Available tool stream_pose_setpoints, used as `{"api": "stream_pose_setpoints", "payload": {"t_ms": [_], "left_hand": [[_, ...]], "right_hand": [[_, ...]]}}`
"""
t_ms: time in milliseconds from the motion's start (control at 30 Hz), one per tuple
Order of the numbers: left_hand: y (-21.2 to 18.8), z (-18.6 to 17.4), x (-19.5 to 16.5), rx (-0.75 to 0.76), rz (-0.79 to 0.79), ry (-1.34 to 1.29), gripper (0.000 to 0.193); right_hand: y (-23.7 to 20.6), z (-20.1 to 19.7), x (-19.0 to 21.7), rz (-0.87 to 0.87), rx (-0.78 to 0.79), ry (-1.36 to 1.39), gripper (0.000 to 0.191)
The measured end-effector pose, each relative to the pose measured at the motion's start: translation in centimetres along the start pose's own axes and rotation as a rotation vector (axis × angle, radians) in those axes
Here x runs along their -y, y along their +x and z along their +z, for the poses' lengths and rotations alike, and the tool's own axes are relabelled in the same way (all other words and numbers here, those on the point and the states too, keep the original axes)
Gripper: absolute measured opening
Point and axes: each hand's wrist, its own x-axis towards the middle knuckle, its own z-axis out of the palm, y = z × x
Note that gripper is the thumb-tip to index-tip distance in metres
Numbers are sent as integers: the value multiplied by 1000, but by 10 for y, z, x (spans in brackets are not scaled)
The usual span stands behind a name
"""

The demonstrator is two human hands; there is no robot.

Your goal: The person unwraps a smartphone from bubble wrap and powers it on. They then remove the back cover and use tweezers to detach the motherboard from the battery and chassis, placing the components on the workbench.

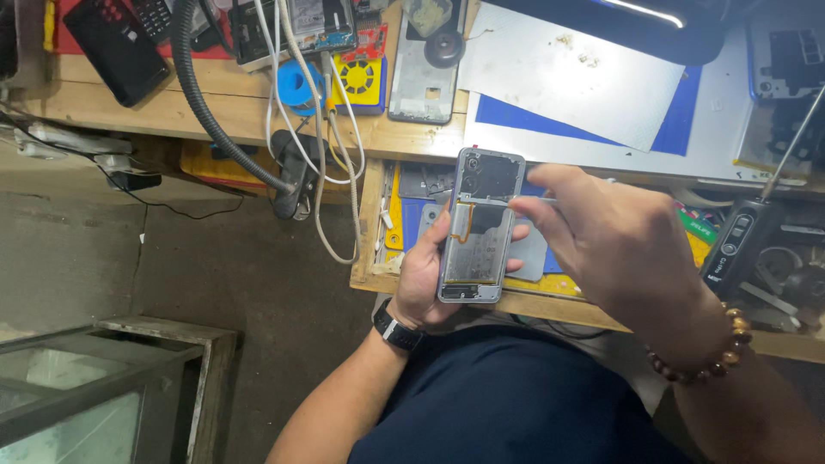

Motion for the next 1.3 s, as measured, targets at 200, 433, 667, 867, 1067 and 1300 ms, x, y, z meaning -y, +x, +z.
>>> {"api": "stream_pose_setpoints", "payload": {"t_ms": [200,433,667,867,1067,1300], "left_hand": [[0,-4,1,-17,-47,-23,61],[0,5,-3,31,-20,-13,55],[1,4,-2,1,-43,0,58],[1,3,-2,17,-41,-11,59],[2,5,-3,3,-46,0,59],[3,6,-4,10,-72,-18,61]], "right_hand": [[-7,0,-1,-14,5,-24,26],[-4,-1,6,60,-66,-63,26],[-5,-2,4,3,-95,-2,28],[-9,2,0,15,-72,-17,29],[-11,4,-4,8,-82,-2,31],[-11,4,-5,-41,-84,72,31]]}}
